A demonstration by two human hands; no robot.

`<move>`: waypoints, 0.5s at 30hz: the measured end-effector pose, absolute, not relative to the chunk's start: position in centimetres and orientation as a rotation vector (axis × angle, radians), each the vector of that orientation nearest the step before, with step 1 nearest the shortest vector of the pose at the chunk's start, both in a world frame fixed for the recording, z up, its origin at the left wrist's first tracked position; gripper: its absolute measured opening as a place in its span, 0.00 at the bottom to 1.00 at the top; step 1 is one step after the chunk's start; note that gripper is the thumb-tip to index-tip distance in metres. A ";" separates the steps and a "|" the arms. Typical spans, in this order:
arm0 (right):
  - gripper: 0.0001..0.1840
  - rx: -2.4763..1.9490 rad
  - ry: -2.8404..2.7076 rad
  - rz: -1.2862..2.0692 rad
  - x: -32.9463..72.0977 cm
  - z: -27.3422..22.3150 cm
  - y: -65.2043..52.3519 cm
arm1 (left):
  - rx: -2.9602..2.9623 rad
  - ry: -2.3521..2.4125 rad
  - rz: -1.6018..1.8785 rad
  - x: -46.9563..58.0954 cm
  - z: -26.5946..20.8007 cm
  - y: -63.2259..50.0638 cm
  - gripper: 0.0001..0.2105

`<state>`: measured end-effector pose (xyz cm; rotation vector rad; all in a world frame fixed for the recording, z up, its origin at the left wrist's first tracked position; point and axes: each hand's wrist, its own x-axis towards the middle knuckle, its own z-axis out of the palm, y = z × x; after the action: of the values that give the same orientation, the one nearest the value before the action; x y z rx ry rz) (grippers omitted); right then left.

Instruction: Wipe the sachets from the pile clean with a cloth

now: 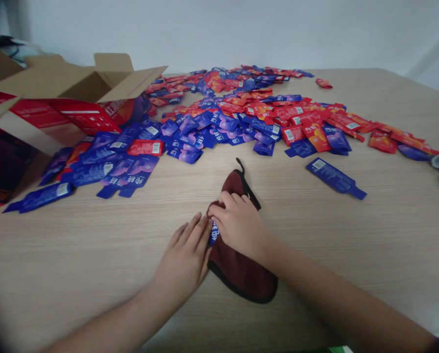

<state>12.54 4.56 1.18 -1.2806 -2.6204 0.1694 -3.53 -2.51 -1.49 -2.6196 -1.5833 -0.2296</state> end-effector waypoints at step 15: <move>0.11 -1.418 -2.295 0.504 20.6 1.6 5.3 | -2.532 -1.623 -0.212 -1.8 -1.1 -1.6 0.17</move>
<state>20.59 5.26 1.64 -1.4184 -2.2950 0.5044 -1.79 -1.59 -1.12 -2.5316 -1.6226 -0.2115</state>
